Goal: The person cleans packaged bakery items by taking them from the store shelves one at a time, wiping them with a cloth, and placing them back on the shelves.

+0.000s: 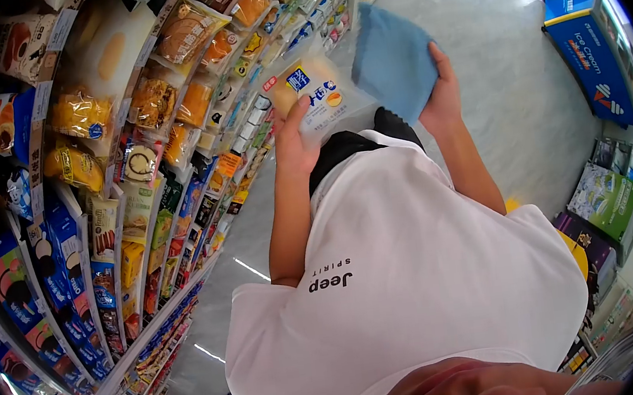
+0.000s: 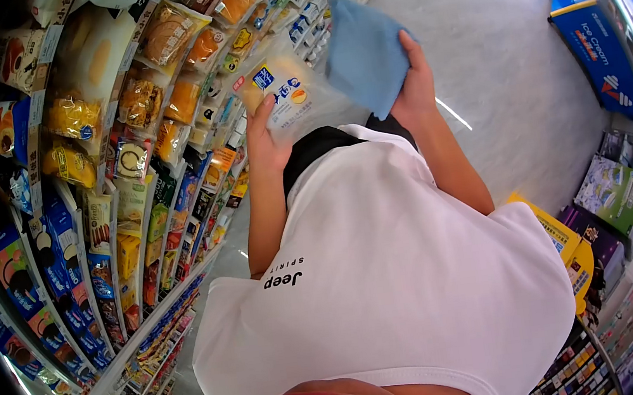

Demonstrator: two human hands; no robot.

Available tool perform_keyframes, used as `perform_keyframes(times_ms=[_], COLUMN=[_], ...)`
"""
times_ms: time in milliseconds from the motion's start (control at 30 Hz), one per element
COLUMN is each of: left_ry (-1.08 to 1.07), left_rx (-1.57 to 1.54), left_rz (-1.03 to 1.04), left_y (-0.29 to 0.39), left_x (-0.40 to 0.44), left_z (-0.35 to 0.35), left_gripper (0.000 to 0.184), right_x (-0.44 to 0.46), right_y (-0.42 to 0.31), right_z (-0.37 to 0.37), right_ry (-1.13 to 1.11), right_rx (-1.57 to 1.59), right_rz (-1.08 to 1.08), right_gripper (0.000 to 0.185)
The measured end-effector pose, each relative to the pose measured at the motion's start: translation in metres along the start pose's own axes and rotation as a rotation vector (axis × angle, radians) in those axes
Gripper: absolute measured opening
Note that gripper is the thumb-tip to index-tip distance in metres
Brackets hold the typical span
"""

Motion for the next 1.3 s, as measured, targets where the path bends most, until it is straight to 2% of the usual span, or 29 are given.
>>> perform_keyframes(times_ms=[33,67,167,233,300,400,533,633,667,767,867,933,1033,1067,1133,1167,1300], left_ry=[0.019,0.004,-0.018,-0.063,-0.077,0.017,0.010,-0.016,-0.012,0.020,-0.036,-0.079,-0.176,-0.140,-0.045,0.002,-0.044], left_rx=[0.057,0.010,0.093,0.074,0.049,0.073,-0.067,0.043,0.083,0.072,0.130,0.217,0.245,0.250,0.172,0.134,-0.049], left_rz=[0.049,0.016,0.061,0.054,0.059,0.047,-0.080,0.087,0.141,0.138,0.279,0.416,0.436,0.344,0.311,0.290,0.089], left_y=[0.003,0.006,0.001,-0.007,-0.015,-0.015,-0.009,-0.012,-0.013,-0.006,-0.003,0.000,-0.004,-0.007,-0.007,-0.007,-0.014], left_x=[0.001,0.001,-0.003,-0.006,-0.006,-0.010,-0.004,0.003,0.000,-0.009,-0.007,-0.012,-0.015,-0.015,-0.014,-0.014,-0.002], left_z=[0.000,0.001,0.006,0.009,0.014,0.023,0.021,0.021,0.020,0.033,0.033,0.039,0.039,0.038,0.049,0.053,0.026], left_gripper=[0.041,0.050,0.051,0.053,0.053,0.050,0.056,0.055,0.052,0.047,0.046,0.047,0.048,0.051,0.051,0.051,0.052], right_x=[0.001,0.000,0.004,-0.011,-0.024,-0.033,-0.049,-0.038,-0.032,-0.027,-0.042,-0.040,-0.037,-0.035,-0.033,-0.036,-0.048], right_y=[-0.006,-0.011,-0.008,0.009,0.021,0.039,0.044,0.039,0.038,0.039,0.045,0.042,0.037,0.035,0.035,0.037,0.046], right_z=[0.000,0.002,-0.004,0.026,0.040,0.042,0.041,0.044,0.046,0.047,0.039,0.035,0.040,0.043,0.047,0.046,0.037], right_ry=[0.007,0.041,-0.051,-0.508,-0.723,-0.670,-0.895,-0.821,-0.722,-0.633,-0.793,-0.805,-0.749,-0.708,-0.664,-0.705,-0.912], right_rx=[-0.022,-0.097,-0.534,-0.841,-1.305,-1.460,-1.601,-1.493,-1.398,-1.315,-1.353,-1.265,-1.184,-1.200,-1.247,-1.303,-1.532], right_rz=[-0.082,-0.169,-0.387,-0.757,-0.981,-1.209,-1.192,-1.154,-1.159,-1.190,-1.251,-1.302,-1.315,-1.303,-1.301,-1.304,-1.316], right_gripper=[0.050,0.050,0.047,0.045,0.047,0.052,0.063,0.062,0.061,0.059,0.057,0.056,0.054,0.054,0.051,0.052,0.054])
Point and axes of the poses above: each hand's wrist, its own x-axis towards the middle knuckle, its own z-axis out of the palm, y = z × x, the point moved 2 cm from there along x, towards the middle knuckle, and after that the axes turned 7 degrees about y, right-handed, at the moved point
